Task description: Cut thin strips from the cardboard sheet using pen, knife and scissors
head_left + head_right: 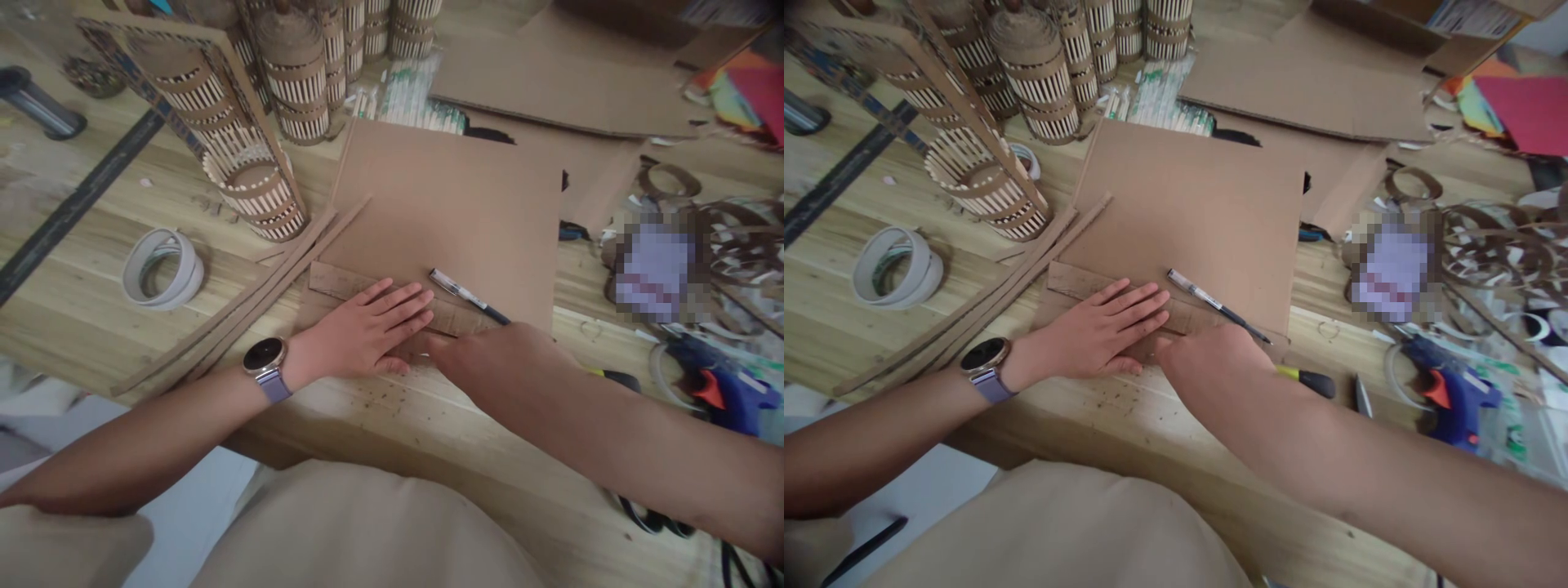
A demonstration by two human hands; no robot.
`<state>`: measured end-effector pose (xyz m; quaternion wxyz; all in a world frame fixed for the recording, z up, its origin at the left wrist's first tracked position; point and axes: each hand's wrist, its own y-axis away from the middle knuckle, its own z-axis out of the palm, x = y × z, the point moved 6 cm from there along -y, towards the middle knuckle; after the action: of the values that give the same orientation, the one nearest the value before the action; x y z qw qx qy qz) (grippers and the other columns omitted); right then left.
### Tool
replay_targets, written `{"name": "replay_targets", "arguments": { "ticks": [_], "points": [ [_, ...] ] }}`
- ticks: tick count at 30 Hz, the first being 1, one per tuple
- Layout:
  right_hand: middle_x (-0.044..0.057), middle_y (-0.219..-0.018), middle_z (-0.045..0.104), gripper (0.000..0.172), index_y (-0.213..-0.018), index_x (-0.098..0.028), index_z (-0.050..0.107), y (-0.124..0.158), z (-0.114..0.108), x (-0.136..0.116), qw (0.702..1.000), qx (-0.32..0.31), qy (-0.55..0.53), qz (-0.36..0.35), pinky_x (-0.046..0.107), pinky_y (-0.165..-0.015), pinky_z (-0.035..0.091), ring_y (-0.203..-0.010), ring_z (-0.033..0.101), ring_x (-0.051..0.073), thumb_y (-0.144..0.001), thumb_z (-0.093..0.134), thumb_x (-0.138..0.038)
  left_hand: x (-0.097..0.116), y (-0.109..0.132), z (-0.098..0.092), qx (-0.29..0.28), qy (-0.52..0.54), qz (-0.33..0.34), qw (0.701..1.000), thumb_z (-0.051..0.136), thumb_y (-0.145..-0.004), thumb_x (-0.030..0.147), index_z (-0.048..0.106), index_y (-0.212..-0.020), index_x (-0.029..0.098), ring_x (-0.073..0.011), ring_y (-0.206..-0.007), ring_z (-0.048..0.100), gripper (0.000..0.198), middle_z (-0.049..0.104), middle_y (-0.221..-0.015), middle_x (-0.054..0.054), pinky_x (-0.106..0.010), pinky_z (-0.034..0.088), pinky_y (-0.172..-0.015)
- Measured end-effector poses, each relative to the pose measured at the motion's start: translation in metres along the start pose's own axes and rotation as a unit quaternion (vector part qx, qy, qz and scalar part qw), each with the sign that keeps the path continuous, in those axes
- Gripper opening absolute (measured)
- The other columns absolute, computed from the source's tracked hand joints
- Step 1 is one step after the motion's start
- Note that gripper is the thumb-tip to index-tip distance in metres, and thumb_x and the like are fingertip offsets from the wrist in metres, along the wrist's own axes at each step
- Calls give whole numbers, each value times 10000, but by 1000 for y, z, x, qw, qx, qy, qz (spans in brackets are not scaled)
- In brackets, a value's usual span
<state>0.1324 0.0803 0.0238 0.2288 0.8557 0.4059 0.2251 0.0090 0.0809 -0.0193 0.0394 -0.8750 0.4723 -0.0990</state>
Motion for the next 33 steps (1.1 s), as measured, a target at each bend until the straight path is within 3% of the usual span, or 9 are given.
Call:
{"name": "replay_targets", "arguments": {
  "ticks": [4,8,18,23,28,33],
  "points": [
    [8,-613,705,423,-1062,-210,639,1,4,3,999,-31,-12,6,277,-410,302,-575,722,264,-716,609,32,0,0,0,-2,-8,2,1000,463,-1002,540,349,-1531,62,-310,-1528,226,722,303,-1620,-188,-512,148,-1241],
    [22,-616,715,486,-1061,-211,646,4,6,6,1000,-12,-17,7,296,-409,334,-572,721,281,-679,585,83,0,0,0,-6,-3,-2,1000,483,-994,543,335,-1542,82,-301,-1535,207,731,296,-1625,-179,-507,128,-1248],
    [27,-644,725,370,-951,-215,629,13,9,10,1000,-16,-17,12,285,-411,301,-589,732,282,-709,581,61,0,0,1,-23,-14,-7,1000,440,-1007,564,319,-1552,107,-286,-1541,190,722,284,-1633,-161,-481,92,-1251],
    [46,-699,751,394,-993,-222,645,15,13,15,997,-56,-27,39,280,-447,367,-656,749,291,-732,595,69,-1,0,1,-33,-19,-7,999,409,-1012,581,313,-1554,111,-280,-1545,174,724,266,-1639,-158,-474,76,-1251],
    [55,-663,737,401,-1011,-216,683,18,15,18,998,-40,-42,37,308,-444,411,-628,739,316,-747,575,66,-1,0,2,-30,-22,-7,999,399,-1016,578,314,-1554,112,-283,-1547,166,717,262,-1642,-151,-472,59,-1255],
    [55,-691,755,430,-1049,-223,695,21,17,22,996,-62,-47,43,276,-439,365,-641,740,276,-766,555,68,-1,1,3,-30,-17,-5,999,444,-1003,570,291,-1561,105,-278,-1551,145,742,250,-1646,-157,-484,74,-1255]
  ]
}}
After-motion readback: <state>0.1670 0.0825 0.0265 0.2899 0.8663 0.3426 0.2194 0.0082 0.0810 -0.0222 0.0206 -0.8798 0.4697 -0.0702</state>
